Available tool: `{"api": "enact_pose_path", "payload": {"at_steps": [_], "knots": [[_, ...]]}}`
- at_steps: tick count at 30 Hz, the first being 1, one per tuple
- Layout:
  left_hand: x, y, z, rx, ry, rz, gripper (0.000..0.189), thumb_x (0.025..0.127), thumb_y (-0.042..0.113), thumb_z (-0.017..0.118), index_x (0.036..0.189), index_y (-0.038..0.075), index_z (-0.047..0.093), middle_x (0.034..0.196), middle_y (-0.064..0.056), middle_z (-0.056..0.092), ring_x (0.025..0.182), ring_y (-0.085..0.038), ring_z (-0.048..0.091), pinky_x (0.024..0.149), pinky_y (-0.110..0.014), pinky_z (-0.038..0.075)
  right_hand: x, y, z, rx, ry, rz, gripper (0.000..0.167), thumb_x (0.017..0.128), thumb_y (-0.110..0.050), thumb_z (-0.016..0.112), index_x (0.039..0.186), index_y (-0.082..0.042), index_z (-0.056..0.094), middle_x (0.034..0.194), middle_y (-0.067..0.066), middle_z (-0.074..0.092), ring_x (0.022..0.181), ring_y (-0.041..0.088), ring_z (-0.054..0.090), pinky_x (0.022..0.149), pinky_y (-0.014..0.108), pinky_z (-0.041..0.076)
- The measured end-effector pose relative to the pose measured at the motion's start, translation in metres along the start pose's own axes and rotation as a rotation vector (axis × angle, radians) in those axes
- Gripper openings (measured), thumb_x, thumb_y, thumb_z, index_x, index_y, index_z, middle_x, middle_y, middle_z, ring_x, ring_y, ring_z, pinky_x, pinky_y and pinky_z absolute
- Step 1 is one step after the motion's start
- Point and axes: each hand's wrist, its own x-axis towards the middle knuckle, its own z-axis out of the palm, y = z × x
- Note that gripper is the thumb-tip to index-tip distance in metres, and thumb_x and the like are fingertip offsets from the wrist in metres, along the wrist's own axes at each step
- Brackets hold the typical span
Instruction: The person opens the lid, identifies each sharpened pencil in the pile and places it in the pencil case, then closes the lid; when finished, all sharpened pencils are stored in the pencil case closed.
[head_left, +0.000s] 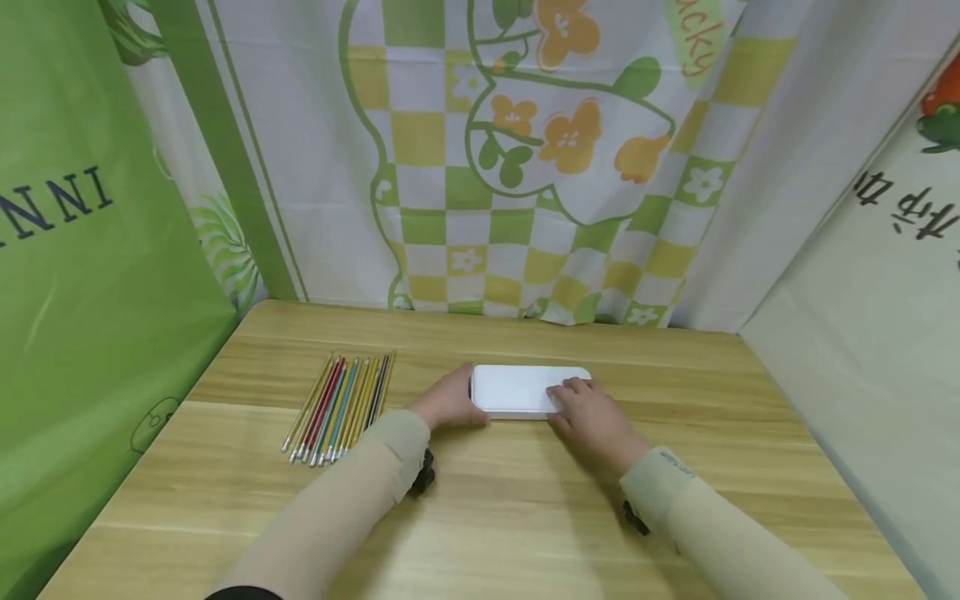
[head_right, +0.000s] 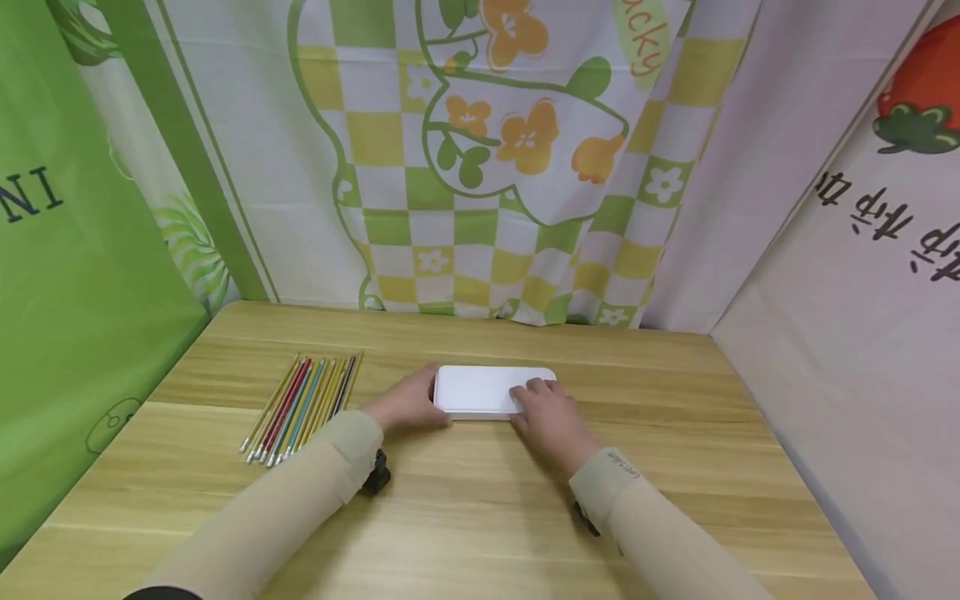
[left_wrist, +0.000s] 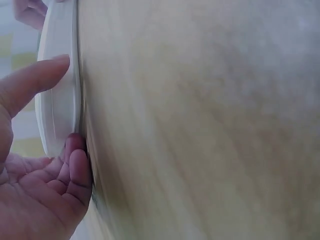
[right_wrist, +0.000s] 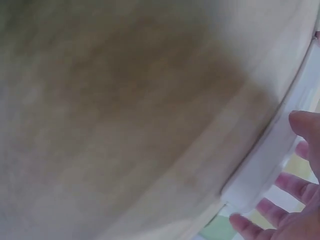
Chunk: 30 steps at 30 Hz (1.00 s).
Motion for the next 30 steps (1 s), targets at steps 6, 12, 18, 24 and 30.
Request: {"api": "enact_pose_path", "payload": {"at_steps": [6, 12, 18, 24, 30], "knots": [[-0.002, -0.007, -0.002, -0.042, 0.011, 0.012, 0.085, 0.073, 0.018, 0.094, 0.142, -0.005, 0.050, 0.131, -0.017, 0.059, 0.120, -0.031, 0.056, 0.109, -0.046, 0.044, -0.001, -0.006, -0.009, -0.055, -0.037, -0.034, 0.043, 0.100, -0.030, 0.068, 0.136, -0.006, 0.063, 0.131, 0.020, 0.062, 0.122, 0.044, 0.057, 0.101, 0.066, 0.044], [-0.010, -0.018, -0.010, -0.219, -0.002, -0.049, 0.090, 0.083, 0.031, 0.088, 0.154, -0.002, 0.042, 0.143, -0.020, 0.056, 0.129, -0.033, 0.054, 0.110, -0.047, 0.044, 0.004, -0.009, -0.023, -0.109, 0.028, -0.188, 0.031, 0.099, -0.023, 0.070, 0.122, -0.003, 0.067, 0.110, 0.017, 0.069, 0.094, 0.035, 0.069, 0.081, 0.052, 0.057], [-0.014, -0.019, -0.021, -0.478, -0.053, -0.154, 0.079, 0.090, 0.025, 0.081, 0.151, -0.008, 0.042, 0.145, -0.024, 0.052, 0.130, -0.037, 0.052, 0.111, -0.049, 0.043, 0.012, -0.013, -0.039, 0.033, -0.102, -0.168, 0.034, 0.104, -0.025, 0.062, 0.130, -0.003, 0.064, 0.122, 0.019, 0.067, 0.107, 0.037, 0.067, 0.092, 0.053, 0.055], [-0.020, -0.016, -0.028, -0.540, -0.066, -0.213, 0.079, 0.093, 0.027, 0.078, 0.151, -0.010, 0.038, 0.147, -0.026, 0.048, 0.125, -0.037, 0.056, 0.109, -0.049, 0.045, 0.016, -0.020, -0.045, 0.066, -0.130, -0.198, 0.035, 0.106, -0.024, 0.058, 0.131, 0.000, 0.064, 0.127, 0.020, 0.066, 0.113, 0.037, 0.066, 0.096, 0.053, 0.053], [-0.026, -0.011, -0.031, -0.433, -0.067, -0.206, 0.081, 0.094, 0.043, 0.074, 0.150, -0.005, 0.041, 0.144, -0.023, 0.052, 0.113, -0.033, 0.062, 0.105, -0.055, 0.046, 0.021, -0.026, -0.049, 0.060, -0.051, -0.265, 0.030, 0.102, -0.018, 0.065, 0.125, 0.001, 0.068, 0.120, 0.017, 0.069, 0.105, 0.033, 0.069, 0.091, 0.050, 0.056]]}}
